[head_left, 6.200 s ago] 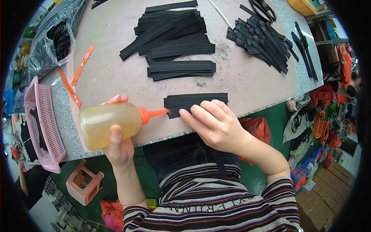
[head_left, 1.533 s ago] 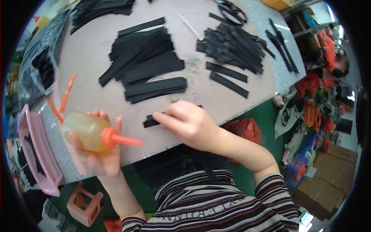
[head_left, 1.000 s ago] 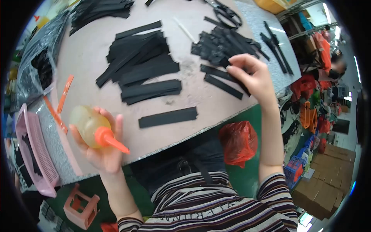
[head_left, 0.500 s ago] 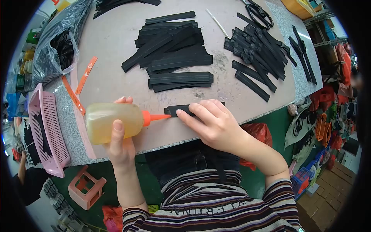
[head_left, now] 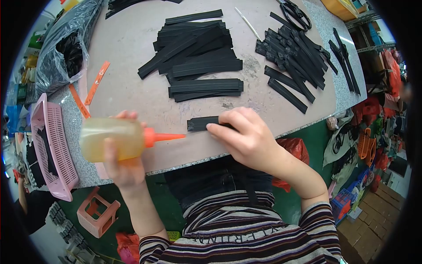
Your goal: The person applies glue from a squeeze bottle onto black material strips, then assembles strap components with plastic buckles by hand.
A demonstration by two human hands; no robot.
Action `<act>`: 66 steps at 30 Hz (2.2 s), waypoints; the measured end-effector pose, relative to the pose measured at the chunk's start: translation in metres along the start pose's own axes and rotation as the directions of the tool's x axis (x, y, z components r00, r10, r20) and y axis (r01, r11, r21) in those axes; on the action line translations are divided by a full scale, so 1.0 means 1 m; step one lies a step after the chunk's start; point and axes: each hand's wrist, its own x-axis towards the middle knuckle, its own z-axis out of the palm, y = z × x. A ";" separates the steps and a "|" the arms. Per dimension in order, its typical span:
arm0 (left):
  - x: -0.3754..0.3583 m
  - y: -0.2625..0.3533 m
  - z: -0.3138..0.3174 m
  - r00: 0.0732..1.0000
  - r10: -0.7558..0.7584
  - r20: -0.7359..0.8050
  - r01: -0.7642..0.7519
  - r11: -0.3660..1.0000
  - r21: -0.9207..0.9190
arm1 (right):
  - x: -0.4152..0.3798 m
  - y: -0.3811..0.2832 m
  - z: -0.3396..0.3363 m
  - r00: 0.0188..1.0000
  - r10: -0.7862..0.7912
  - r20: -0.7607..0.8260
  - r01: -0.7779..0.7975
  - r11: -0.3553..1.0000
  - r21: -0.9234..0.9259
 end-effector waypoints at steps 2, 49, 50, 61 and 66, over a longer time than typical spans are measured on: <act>0.002 0.006 -0.004 0.999 0.010 -0.049 -0.016 0.993 -0.116 | 0.001 0.000 -0.001 0.997 0.065 -0.032 -0.063 0.996 0.056; 0.009 -0.004 0.013 0.991 -0.116 0.072 0.136 0.887 -0.441 | -0.017 0.096 -0.105 0.879 0.332 -0.342 -0.423 0.874 -0.238; 0.006 -0.002 0.012 0.998 -0.066 0.001 0.063 0.952 -0.300 | -0.011 0.073 -0.088 0.926 0.271 -0.262 -0.321 0.932 -0.171; 0.000 -0.012 0.035 0.995 0.086 0.047 -0.095 0.963 0.252 | 0.000 0.003 -0.006 0.986 -0.149 0.080 0.158 0.979 -0.130; 0.002 -0.014 0.036 0.998 0.034 0.045 -0.043 0.976 0.212 | 0.001 0.002 -0.006 0.987 -0.136 0.085 0.146 0.981 -0.125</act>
